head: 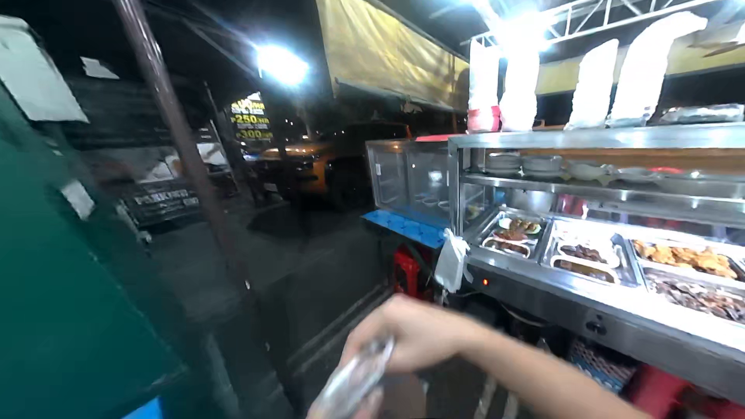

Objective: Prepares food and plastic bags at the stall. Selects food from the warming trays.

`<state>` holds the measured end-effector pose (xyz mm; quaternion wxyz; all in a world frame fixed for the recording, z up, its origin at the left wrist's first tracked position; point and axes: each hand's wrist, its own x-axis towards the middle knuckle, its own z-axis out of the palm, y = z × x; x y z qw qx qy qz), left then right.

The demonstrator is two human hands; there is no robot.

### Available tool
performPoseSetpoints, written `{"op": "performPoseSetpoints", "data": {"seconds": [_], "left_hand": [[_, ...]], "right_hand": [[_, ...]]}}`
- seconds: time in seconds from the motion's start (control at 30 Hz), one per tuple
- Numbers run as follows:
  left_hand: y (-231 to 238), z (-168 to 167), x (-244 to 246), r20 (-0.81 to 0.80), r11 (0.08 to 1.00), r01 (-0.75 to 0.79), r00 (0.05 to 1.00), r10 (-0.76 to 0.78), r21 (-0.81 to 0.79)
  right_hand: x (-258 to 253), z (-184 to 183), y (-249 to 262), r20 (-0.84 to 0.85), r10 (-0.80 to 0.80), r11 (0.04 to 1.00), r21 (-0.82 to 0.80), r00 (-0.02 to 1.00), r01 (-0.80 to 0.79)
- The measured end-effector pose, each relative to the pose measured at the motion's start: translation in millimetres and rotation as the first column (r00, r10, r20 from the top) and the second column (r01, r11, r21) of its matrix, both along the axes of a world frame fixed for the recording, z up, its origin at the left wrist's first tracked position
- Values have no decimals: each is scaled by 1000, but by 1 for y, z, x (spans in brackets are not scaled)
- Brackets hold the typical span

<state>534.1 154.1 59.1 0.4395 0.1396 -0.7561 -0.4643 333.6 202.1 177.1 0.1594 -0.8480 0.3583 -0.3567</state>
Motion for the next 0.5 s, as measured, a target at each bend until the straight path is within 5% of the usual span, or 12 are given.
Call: {"op": "performPoseSetpoints", "data": {"seconds": [0.23,0.33,0.43,0.5], "left_hand": [[-30,43,-38,341,965,-121,919,198,-233],[-27,61,-51,255,912,-202,918,303,-356],[-25,66,-62,-21,771,-384,900,435,-507],[-24,65,-66,-44,738,-414,884,465,-532]], "right_hand": [[-42,48,-1,117,-257,966,61,959,251],[-49,64,8,48,-347,936,86,937,342],[-48,65,17,29,-248,968,45,968,247],[-39,62,17,72,-178,984,-2,981,179]]}}
